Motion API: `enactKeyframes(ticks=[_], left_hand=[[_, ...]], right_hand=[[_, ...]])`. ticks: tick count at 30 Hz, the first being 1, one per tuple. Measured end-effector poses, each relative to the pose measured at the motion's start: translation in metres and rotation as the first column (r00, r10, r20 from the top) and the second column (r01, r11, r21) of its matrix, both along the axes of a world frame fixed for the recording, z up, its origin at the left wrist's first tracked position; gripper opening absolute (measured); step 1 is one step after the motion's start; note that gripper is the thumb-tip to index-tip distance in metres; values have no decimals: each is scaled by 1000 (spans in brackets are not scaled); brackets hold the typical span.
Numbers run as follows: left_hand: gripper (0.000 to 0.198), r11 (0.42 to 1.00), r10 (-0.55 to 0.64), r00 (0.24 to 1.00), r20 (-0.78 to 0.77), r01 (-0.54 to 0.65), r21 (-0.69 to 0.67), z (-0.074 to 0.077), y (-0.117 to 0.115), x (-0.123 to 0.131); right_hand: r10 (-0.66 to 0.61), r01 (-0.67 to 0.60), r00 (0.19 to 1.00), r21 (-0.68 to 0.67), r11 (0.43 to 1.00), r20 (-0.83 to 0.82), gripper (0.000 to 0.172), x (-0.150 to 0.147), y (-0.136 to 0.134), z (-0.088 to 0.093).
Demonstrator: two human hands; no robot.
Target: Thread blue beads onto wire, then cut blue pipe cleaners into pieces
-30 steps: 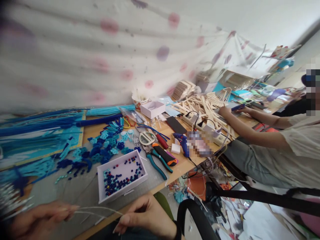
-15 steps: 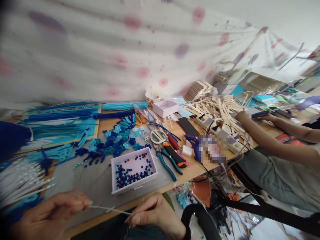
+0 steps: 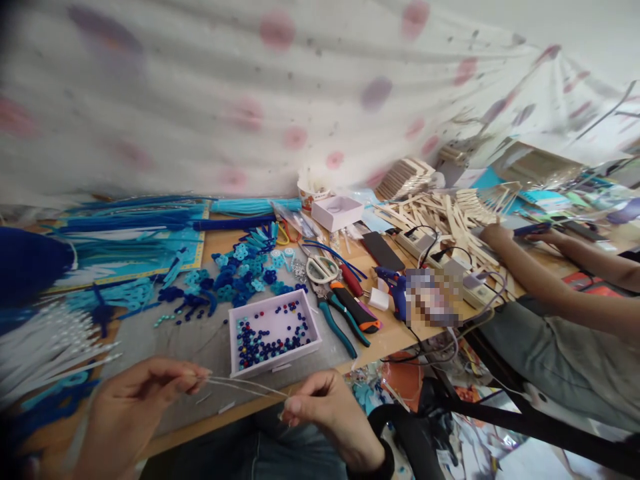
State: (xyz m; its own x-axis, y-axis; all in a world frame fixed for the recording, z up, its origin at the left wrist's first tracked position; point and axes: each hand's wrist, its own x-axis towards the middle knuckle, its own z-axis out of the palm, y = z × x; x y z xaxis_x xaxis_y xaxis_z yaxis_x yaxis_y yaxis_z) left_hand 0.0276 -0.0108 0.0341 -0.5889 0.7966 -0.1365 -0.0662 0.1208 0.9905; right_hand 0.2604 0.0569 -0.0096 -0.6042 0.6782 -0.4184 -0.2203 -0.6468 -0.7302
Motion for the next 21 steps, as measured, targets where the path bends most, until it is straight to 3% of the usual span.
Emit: enactKeyframes(ticks=[5, 9, 14, 17, 21], left_hand=[[13, 1000, -24, 996, 85, 23, 13, 2, 2, -1], [12, 1000, -22, 999, -25, 22, 20, -1, 0, -2], [11, 998, 22, 989, -145, -14, 55, -6, -4, 4], [13, 995, 23, 985, -172, -6, 101, -7, -5, 6], [20, 977, -43, 969, -241, 91, 191, -3, -5, 8]], right_hand=[[13, -14, 999, 20, 1000, 39, 25, -1, 1, 2], [-15, 13, 998, 36, 999, 60, 23, -1, 0, 5], [-38, 37, 998, 27, 999, 59, 25, 1, -2, -4], [26, -26, 1000, 28, 999, -3, 32, 5, 0, -8], [206, -198, 967, 66, 978, -149, 39, 6, 2, -6]])
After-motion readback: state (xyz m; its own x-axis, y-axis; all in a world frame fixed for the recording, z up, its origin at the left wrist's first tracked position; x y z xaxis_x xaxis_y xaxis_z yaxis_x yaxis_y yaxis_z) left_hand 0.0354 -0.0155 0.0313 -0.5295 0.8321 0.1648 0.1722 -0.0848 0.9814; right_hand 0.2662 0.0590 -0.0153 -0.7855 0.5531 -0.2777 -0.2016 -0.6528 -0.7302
